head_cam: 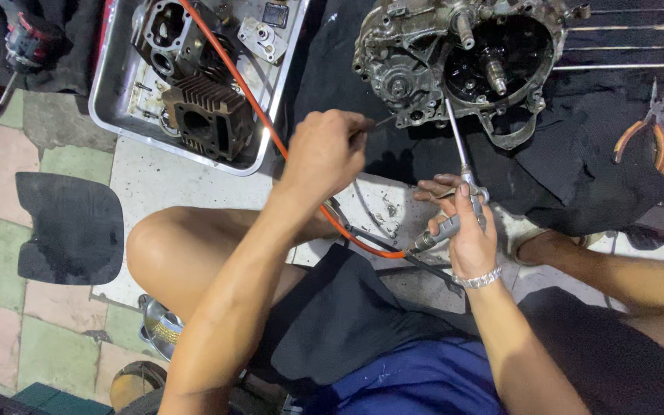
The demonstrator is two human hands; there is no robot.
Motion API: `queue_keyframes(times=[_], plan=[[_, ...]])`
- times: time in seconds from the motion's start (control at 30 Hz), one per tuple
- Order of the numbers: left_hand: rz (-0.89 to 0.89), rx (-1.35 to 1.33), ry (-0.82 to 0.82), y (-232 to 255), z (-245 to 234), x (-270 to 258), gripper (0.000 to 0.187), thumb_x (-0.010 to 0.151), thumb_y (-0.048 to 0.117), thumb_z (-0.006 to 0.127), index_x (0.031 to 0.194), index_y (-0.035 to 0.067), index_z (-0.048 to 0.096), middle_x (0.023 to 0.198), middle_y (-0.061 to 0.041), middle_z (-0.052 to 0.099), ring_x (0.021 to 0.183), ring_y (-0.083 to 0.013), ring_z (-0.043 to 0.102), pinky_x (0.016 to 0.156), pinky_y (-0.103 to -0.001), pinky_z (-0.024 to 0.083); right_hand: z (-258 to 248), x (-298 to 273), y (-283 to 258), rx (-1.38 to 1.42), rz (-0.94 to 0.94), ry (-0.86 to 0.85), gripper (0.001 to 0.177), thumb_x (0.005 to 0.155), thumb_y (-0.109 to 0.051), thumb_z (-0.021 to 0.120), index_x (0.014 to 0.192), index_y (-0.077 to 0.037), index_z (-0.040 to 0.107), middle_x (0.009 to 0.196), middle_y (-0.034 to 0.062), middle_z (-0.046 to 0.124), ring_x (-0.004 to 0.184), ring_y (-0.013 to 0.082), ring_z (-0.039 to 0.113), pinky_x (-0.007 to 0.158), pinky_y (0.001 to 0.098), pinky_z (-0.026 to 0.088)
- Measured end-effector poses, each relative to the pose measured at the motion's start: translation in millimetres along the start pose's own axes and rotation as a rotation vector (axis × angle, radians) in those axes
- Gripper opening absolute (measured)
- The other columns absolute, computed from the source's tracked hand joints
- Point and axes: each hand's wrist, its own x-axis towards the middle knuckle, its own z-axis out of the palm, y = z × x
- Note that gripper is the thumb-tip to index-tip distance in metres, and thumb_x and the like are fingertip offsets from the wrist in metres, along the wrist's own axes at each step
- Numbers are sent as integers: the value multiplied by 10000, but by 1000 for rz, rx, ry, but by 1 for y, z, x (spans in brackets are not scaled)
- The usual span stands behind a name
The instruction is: The person works on a disassembled engine casing, using a screwdriver to adjust internal components and a pneumatic air gun to blow out debris. The person handles the engine casing, a screwdriver, and an air gun while seated at a workbench.
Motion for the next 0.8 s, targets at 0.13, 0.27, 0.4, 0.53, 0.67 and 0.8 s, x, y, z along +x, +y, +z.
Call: queue_keyframes(times=[0.13, 0.27, 0.4, 0.53, 0.67, 0.8], plan=[[-85, -135, -47, -3, 2, 1, 229, 813, 28, 666, 1018, -6, 765, 907, -214, 750, 854, -338, 760, 801, -383, 597, 0, 0, 4, 15, -10, -11, 396, 1110, -324, 447, 1289, 15, 547, 1232, 203, 683, 1109, 274, 690, 622, 259, 497], [-89, -139, -28, -3, 2, 1, 239, 811, 26, 674, 1029, -5, 766, 908, -213, 750, 866, -338, 761, 805, -380, 599, -5, 0, 3, 15, -22, -20, 407, 1109, -333, 436, 1293, 10, 557, 1233, 195, 688, 1108, 273, 697, 614, 260, 500], [-128, -118, -39, -3, 6, -4, 222, 825, 47, 694, 1031, 14, 771, 887, -214, 746, 858, -363, 742, 780, -410, 586, -1, 0, 5, 3, -25, -16, 406, 1106, -338, 453, 1296, 6, 554, 1230, 190, 684, 1112, 271, 689, 611, 260, 491], [-153, -97, 35, 0, 16, -10, 235, 831, 81, 687, 1046, 50, 776, 876, -199, 750, 826, -367, 733, 753, -432, 578, 1, -1, 4, -14, -35, -10, 425, 1096, -357, 453, 1292, 5, 557, 1226, 184, 697, 1104, 263, 691, 617, 262, 501], [-103, -29, 127, 2, 20, -17, 208, 888, 115, 661, 1048, 78, 788, 875, -191, 748, 795, -379, 724, 724, -461, 571, 5, -1, 1, -32, -27, 17, 441, 1107, -367, 440, 1294, 17, 549, 1205, 195, 700, 1104, 250, 684, 610, 275, 506], [-78, 116, 139, 15, 22, -31, 265, 888, 99, 645, 1124, 65, 761, 835, -187, 714, 723, -403, 695, 660, -496, 550, 4, -7, -5, -86, -54, 22, 449, 1096, -371, 441, 1311, 8, 548, 1198, 192, 698, 1131, 230, 684, 608, 263, 511]])
